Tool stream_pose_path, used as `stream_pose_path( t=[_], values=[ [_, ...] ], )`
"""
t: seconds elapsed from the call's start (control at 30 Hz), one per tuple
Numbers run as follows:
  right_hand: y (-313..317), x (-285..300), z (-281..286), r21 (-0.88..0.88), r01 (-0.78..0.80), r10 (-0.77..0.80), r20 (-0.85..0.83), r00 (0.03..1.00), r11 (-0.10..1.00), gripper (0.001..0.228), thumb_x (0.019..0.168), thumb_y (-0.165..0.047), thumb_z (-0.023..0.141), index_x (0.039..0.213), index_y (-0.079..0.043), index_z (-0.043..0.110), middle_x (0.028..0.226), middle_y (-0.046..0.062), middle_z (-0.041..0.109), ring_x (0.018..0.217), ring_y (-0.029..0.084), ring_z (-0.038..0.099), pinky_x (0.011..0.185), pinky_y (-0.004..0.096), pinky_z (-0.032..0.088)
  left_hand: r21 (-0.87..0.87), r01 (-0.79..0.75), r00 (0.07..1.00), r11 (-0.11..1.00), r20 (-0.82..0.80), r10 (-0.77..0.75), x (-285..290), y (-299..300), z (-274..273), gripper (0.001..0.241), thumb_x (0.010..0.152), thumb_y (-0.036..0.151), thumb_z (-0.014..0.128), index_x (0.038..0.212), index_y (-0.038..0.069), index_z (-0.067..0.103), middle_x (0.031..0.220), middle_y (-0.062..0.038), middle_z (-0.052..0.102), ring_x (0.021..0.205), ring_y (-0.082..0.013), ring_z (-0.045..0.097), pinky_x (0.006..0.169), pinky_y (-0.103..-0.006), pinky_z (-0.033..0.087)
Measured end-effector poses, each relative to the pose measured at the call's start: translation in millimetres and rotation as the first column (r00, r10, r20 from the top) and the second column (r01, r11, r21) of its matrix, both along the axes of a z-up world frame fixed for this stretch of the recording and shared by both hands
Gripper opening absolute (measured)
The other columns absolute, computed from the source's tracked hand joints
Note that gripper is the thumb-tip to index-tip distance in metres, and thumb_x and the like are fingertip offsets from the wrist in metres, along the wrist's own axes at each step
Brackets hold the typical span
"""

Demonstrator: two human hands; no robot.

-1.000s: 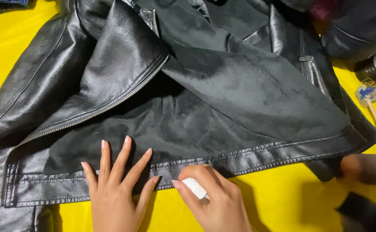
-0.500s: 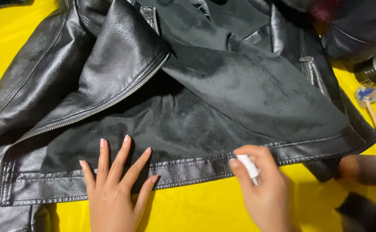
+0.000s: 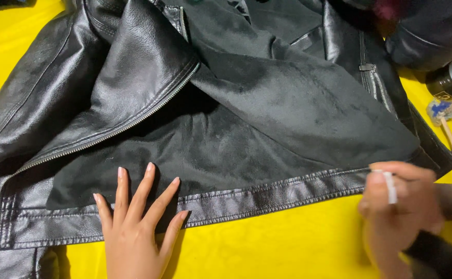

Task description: Buffing a leather jacket with a sponge, applying liquid treatment, and using pliers to trim loose threads from the inner lining.

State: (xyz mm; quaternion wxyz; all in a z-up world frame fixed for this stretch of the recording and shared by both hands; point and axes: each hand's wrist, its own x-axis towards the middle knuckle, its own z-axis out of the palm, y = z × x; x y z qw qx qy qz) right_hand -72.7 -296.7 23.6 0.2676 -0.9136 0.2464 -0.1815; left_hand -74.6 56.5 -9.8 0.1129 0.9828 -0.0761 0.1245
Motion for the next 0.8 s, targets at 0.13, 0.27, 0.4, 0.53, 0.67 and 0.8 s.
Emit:
stream_pose_path(
  t=[0.13, 0.27, 0.4, 0.53, 0.67, 0.8],
  values=[
    [-13.0, 1.4, 2.5, 0.3, -0.113, 0.024, 0.287, 0.958, 0.947, 0.022, 0.125, -0.016, 0.05, 0.123, 0.005, 0.048, 0.064, 0.015, 0.043, 0.046, 0.016, 0.039, 0.048, 0.027, 0.033, -0.003, -0.002, 1.0, 1.0, -0.022, 0.002, 0.2, -0.3, 1.5, 0.057, 0.084, 0.052, 0.067, 0.139, 0.039, 0.062, 0.164, 0.001, 0.045, 0.159, -0.0378, 0.028, 0.117, -0.0757, 0.022],
    [-35.6, -2.8, -12.7, 0.334, -0.102, 0.013, 0.258, 0.966, 0.937, 0.033, 0.126, -0.026, 0.044, 0.123, 0.007, 0.04, 0.068, 0.015, 0.041, 0.048, 0.017, 0.032, 0.041, 0.03, 0.026, 0.0, -0.001, 1.0, 1.0, -0.015, 0.001, 0.1, -0.7, 2.9, 0.057, 0.084, 0.052, 0.068, 0.139, 0.038, 0.063, 0.163, 0.0, 0.045, 0.158, -0.0384, 0.028, 0.117, -0.0748, 0.022],
    [-14.2, -18.3, -39.0, -0.038, -0.167, 0.166, -0.016, 0.986, 0.985, 0.015, 0.107, -0.011, 0.054, 0.11, -0.009, 0.069, 0.096, 0.007, 0.063, 0.083, 0.018, 0.058, 0.076, 0.032, 0.044, -0.029, 0.013, 1.0, 0.999, 0.018, -0.013, 0.7, 0.1, 3.2, 0.055, 0.085, 0.05, 0.069, 0.138, 0.037, 0.064, 0.163, 0.001, 0.046, 0.158, -0.0372, 0.029, 0.118, -0.0735, 0.023],
    [84.1, -52.1, -39.0, 0.366, -0.119, 0.246, -0.323, 0.914, 0.923, 0.022, 0.076, -0.033, 0.084, 0.098, -0.032, 0.079, 0.079, -0.009, 0.082, 0.067, 0.007, 0.074, 0.068, 0.024, 0.06, -0.036, 0.018, 1.0, 0.999, 0.023, -0.017, 0.1, 0.0, 2.8, 0.055, 0.085, 0.051, 0.068, 0.139, 0.037, 0.063, 0.163, 0.001, 0.046, 0.158, -0.0373, 0.029, 0.118, -0.0733, 0.023],
    [124.5, -78.2, -39.0, 0.167, -0.354, 0.385, -0.221, 0.896, 0.92, 0.022, 0.082, -0.05, 0.073, 0.101, -0.039, 0.074, 0.09, -0.017, 0.081, 0.071, 0.008, 0.079, 0.053, 0.025, 0.062, -0.007, 0.021, 0.999, 1.0, 0.041, -0.02, -1.3, 1.8, 1.5, 0.056, 0.085, 0.05, 0.068, 0.139, 0.038, 0.062, 0.163, 0.001, 0.046, 0.157, -0.038, 0.03, 0.117, -0.0728, 0.024],
    [87.5, -71.6, -25.5, 0.174, -0.166, 0.199, -0.19, 0.962, 0.971, 0.033, 0.079, -0.037, 0.07, 0.112, -0.034, 0.075, 0.106, -0.009, 0.081, 0.089, 0.016, 0.077, 0.078, 0.03, 0.056, 0.085, 0.063, 0.998, 0.994, 0.025, -0.065, -4.3, 6.2, -0.6, 0.053, 0.091, 0.042, 0.06, 0.144, 0.038, 0.057, 0.164, 0.0, 0.043, 0.156, -0.0416, 0.03, 0.113, -0.0738, 0.029]
  ],
)
